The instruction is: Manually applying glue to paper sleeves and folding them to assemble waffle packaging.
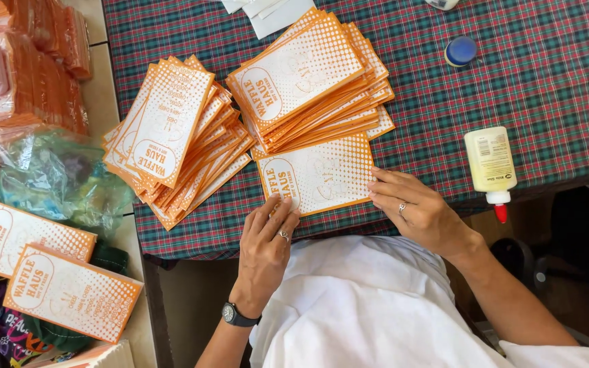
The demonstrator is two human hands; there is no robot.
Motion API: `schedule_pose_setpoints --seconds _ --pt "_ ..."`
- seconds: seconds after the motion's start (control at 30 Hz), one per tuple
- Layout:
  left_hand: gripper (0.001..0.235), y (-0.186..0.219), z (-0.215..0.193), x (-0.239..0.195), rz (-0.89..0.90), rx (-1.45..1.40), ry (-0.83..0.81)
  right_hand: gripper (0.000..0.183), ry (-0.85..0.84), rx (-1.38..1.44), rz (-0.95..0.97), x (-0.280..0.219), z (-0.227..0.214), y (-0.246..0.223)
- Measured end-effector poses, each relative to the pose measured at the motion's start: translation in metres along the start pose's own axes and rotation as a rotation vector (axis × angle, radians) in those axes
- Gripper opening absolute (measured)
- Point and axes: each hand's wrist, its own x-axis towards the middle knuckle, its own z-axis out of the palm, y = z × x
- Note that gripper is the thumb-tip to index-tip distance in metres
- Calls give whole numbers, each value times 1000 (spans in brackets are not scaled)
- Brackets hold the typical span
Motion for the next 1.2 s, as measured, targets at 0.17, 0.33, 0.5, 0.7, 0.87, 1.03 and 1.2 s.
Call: schedule_pose_setpoints --seconds 0.17,0.33,0.5,0.7,0.87,1.03,1.2 --pt "19 -2 1 -1 -11 4 -1 15 -2 -34 -25 -3 4 4" --pt "22 -6 2 -6 -44 34 -22 10 -2 -56 -44 -4 5 7" --pt "21 -3 -1 -3 -69 39 -21 9 -6 -90 -73 -1 5 6" --pt "19 8 -12 9 -135 78 -39 11 -22 -103 -73 -1 4 5" --pt "17 8 -17 14 -138 99 -30 11 -82 -105 -46 3 0 3" --pt "21 -10 -5 -5 -152 -28 -48 13 -191 -36 71 8 -6 11" --pt "17 -9 -6 -2 -184 -114 -3 14 -343 -100 186 16 -6 9"
